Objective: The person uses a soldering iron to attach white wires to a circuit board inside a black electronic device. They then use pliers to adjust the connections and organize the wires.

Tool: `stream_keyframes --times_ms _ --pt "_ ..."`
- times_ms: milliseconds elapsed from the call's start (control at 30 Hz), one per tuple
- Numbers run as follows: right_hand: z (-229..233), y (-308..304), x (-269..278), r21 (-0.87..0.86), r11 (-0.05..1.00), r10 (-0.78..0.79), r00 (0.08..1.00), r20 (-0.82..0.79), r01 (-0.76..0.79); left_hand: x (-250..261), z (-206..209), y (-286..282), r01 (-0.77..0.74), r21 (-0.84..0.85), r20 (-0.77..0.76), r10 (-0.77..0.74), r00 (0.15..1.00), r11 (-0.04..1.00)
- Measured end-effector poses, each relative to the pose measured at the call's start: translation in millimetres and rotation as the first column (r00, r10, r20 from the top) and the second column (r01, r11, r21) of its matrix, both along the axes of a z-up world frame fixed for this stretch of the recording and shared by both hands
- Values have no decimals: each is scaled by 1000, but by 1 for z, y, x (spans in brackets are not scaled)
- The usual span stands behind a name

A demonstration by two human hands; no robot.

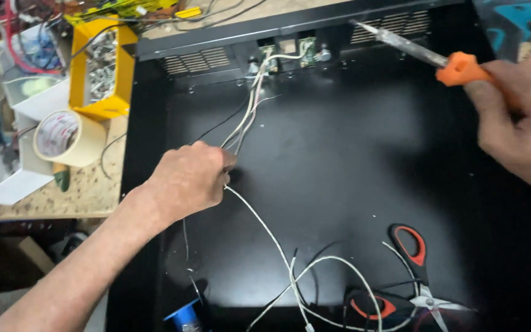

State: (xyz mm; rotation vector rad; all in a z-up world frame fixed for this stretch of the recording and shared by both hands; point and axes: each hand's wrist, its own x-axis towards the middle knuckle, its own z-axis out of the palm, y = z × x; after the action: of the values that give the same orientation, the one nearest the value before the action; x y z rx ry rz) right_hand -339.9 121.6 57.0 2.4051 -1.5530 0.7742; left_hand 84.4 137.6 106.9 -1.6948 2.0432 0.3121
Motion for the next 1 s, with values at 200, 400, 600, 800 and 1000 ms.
stream_keyframes --times_ms 200,400,600,800,1000 --pt "-22 -13 -16 16 994 106 994 22 -106 12 -5 18 39 -393 -54 -65 996 919" --pt "10 2 8 47 998 -49 998 -51 51 -29 -12 43 -199 7 84 198 977 980" --pt "4 1 0 -279 958 -113 981 -155 66 -39 -5 36 -399 121 -87 411 908 909" --pt "5 -4 4 -273 962 -47 996 -73 26 -33 -18 40 -334 27 -247 331 911 942" --pt "11 -2 6 -268 963 -54 993 -106 24 -27 6 16 -183 -572 -642 -298 706 800"
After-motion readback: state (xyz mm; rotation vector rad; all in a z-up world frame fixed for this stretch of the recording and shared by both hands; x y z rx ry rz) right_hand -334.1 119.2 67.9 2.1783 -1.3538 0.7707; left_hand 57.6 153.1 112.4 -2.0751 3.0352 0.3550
